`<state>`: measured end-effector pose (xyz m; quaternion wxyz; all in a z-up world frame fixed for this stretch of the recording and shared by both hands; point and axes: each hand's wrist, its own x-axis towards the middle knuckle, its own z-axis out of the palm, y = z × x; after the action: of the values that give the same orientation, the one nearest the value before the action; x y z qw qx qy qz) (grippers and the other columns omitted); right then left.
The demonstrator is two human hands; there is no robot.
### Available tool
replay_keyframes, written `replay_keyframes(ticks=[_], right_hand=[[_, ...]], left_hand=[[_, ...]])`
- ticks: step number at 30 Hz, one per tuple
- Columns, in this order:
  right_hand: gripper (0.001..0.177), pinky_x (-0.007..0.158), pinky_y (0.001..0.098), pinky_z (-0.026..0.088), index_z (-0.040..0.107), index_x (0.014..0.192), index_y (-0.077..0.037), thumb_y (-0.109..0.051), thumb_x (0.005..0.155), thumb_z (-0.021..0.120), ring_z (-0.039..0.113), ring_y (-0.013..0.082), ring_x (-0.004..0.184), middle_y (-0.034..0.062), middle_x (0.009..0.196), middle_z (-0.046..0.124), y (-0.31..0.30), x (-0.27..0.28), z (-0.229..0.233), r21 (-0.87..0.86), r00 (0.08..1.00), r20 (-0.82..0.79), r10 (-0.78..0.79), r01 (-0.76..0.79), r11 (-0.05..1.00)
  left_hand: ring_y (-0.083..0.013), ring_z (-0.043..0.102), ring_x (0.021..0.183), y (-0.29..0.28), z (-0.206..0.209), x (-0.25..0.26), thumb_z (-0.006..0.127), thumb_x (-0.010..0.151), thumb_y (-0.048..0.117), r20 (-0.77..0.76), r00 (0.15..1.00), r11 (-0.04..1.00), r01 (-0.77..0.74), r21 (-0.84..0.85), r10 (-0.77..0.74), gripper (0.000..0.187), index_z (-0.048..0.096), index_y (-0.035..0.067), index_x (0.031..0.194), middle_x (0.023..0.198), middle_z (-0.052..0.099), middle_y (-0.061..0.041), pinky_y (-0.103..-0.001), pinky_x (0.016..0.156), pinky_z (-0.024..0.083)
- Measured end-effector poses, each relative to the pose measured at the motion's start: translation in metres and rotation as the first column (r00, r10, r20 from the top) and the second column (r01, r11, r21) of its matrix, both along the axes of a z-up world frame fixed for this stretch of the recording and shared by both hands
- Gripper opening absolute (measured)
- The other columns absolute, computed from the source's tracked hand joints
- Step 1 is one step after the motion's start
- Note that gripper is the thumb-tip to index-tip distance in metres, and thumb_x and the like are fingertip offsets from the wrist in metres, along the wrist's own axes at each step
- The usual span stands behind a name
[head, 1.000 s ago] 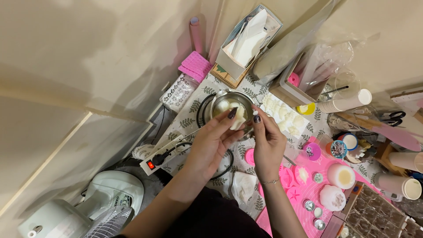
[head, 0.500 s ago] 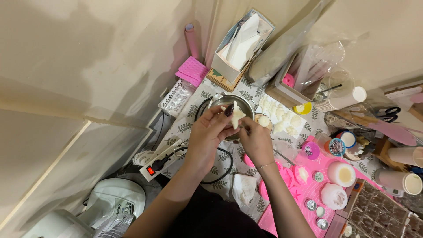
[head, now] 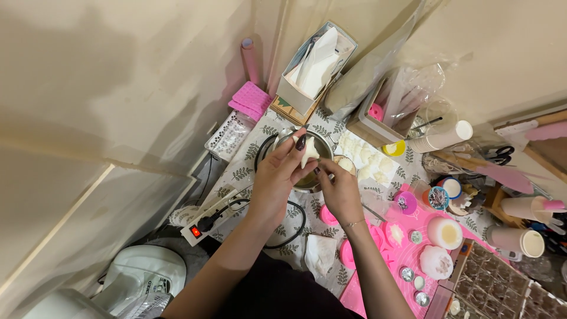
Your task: Removing molded wax stars from a silicone mold and preparing for melting more wax.
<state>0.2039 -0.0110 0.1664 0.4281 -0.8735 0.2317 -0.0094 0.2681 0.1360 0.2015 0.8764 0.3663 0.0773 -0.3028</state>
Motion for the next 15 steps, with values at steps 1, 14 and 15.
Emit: replay_keyframes(ticks=[1, 14, 15], right_hand=[[0.026, 0.066, 0.0333, 0.058, 0.071, 0.118, -0.005, -0.012, 0.094, 0.063, 0.077, 0.02, 0.071, 0.0135, 0.086, 0.077, 0.0, 0.0, -0.001, -0.003, 1.0, 0.001, -0.001, 0.001, 1.0], [0.028, 0.061, 0.0336, 0.053, 0.072, 0.105, 0.002, -0.021, 0.089, 0.072, 0.066, 0.0166, 0.061, 0.0133, 0.07, 0.07, -0.003, -0.004, -0.016, -0.037, 0.997, -0.079, -0.004, 0.001, 0.999], [0.027, 0.061, 0.032, 0.053, 0.072, 0.1, 0.003, -0.02, 0.087, 0.073, 0.065, 0.0147, 0.061, 0.0117, 0.069, 0.069, -0.005, -0.005, -0.019, -0.028, 0.998, -0.065, -0.011, 0.01, 1.0]], left_hand=[[-0.0112, 0.067, 0.093, 0.0, -0.001, 0.0, 0.06, 0.101, 0.016, 0.001, 1.0, 1.0, 0.001, -0.003, -0.001, 0.045, 0.057, 0.004, 0.145, 0.106, 0.068, -0.003, -0.03, 0.092, 0.06], [-0.0166, 0.071, 0.09, 0.008, -0.003, 0.0, 0.067, 0.098, 0.016, 0.086, 0.996, 0.998, -0.04, 0.049, 0.036, 0.035, 0.057, -0.005, 0.124, 0.106, 0.068, -0.011, -0.029, 0.085, 0.061], [-0.0162, 0.071, 0.089, 0.009, -0.003, 0.0, 0.068, 0.097, 0.016, 0.096, 0.995, 0.997, -0.045, 0.063, 0.039, 0.035, 0.058, -0.005, 0.124, 0.105, 0.068, -0.011, -0.028, 0.082, 0.06]])
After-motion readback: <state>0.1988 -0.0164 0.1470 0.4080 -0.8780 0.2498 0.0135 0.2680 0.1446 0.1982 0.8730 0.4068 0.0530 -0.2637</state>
